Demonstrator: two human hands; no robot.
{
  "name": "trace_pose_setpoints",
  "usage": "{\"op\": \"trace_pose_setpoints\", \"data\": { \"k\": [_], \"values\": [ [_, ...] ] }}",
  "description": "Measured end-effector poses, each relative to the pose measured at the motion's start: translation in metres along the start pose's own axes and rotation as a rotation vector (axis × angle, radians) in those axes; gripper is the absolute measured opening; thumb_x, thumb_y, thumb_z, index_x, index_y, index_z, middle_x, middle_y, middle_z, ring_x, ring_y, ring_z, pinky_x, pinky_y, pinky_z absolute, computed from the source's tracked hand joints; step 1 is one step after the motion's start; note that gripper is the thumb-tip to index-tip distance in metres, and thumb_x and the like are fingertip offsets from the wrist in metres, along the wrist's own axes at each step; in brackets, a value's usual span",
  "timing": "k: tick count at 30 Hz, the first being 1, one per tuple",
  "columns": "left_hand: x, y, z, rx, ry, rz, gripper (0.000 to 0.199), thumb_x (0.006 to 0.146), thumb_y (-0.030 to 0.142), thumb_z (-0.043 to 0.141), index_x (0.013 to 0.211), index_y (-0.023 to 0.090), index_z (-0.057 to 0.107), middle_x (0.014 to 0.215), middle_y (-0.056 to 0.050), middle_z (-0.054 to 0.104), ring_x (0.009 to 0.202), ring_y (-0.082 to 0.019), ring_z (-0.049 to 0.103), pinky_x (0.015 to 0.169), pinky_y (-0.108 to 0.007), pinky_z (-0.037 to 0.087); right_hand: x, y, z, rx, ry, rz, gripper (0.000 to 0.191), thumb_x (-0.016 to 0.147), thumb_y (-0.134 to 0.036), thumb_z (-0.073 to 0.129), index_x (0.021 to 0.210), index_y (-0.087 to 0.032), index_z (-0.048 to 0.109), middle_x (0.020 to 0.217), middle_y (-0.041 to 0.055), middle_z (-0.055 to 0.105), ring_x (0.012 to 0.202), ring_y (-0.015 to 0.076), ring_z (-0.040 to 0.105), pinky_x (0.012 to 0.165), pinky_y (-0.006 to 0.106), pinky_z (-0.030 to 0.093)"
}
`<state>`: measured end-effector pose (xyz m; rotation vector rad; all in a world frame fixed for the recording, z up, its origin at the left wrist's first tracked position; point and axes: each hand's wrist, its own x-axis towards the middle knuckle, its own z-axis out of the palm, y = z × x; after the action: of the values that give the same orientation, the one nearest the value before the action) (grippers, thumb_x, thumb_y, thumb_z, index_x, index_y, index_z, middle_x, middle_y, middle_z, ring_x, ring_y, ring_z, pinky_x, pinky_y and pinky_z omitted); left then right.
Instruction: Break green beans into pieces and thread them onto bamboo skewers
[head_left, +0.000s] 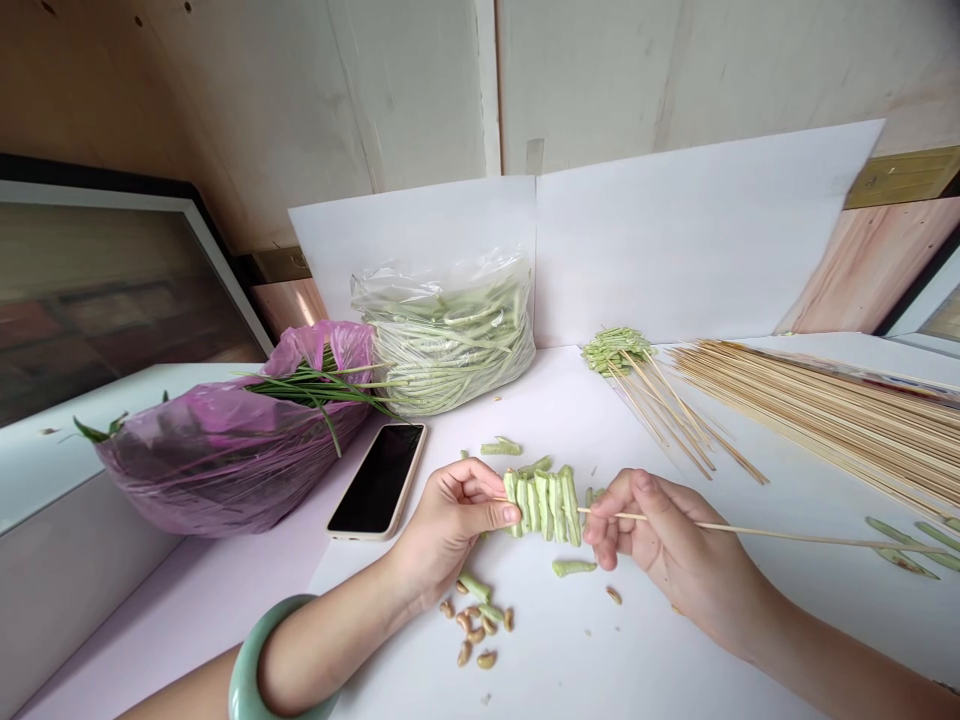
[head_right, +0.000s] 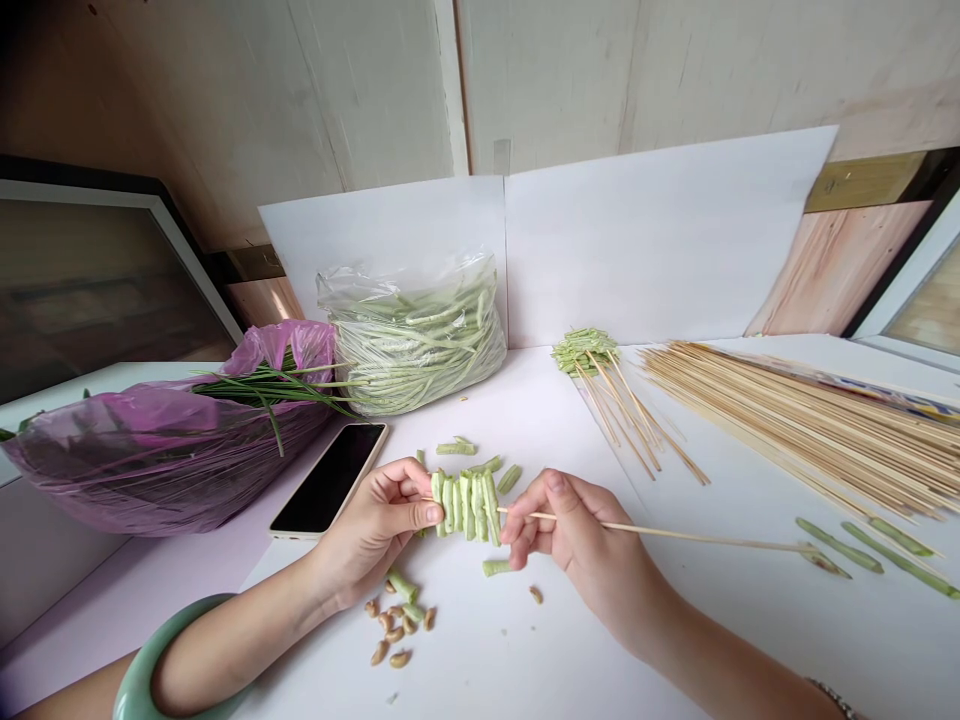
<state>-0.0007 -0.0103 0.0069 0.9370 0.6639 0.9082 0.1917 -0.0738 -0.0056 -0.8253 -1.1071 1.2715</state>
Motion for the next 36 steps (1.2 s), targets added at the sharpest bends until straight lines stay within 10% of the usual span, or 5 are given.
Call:
{"op": "trace_pose_setpoints", "data": {
  "k": [28,36],
  "values": [
    [0.0,-0.007,-0.004,0.08,-0.152,-0.023,0.019,0.06,0.02,0.084,0.073,0.012,0.071,0.068,-0.003,0.071,0.066,-0.012,0.062,0.073,-0.024,0.048,0.001,0.002,0.003,0.079,-0.08,0.174,0.031,0.077,-0.05,0.068,0.078,-0.018,0.07,0.073,0.004,0.07,0.064,0.0164,0.067,0.068,0.033,0.051],
    [-0.002,-0.005,-0.003,0.076,-0.084,-0.001,0.015,0.065,0.02,0.081,0.073,0.01,0.072,0.068,-0.003,0.069,0.065,-0.011,0.06,0.068,-0.023,0.047,0.004,-0.006,-0.005,-0.032,0.107,0.14,0.023,0.067,-0.037,0.08,0.07,-0.018,0.067,0.06,0.0005,0.064,0.051,0.0116,0.057,0.054,0.026,0.046]
  ]
}}
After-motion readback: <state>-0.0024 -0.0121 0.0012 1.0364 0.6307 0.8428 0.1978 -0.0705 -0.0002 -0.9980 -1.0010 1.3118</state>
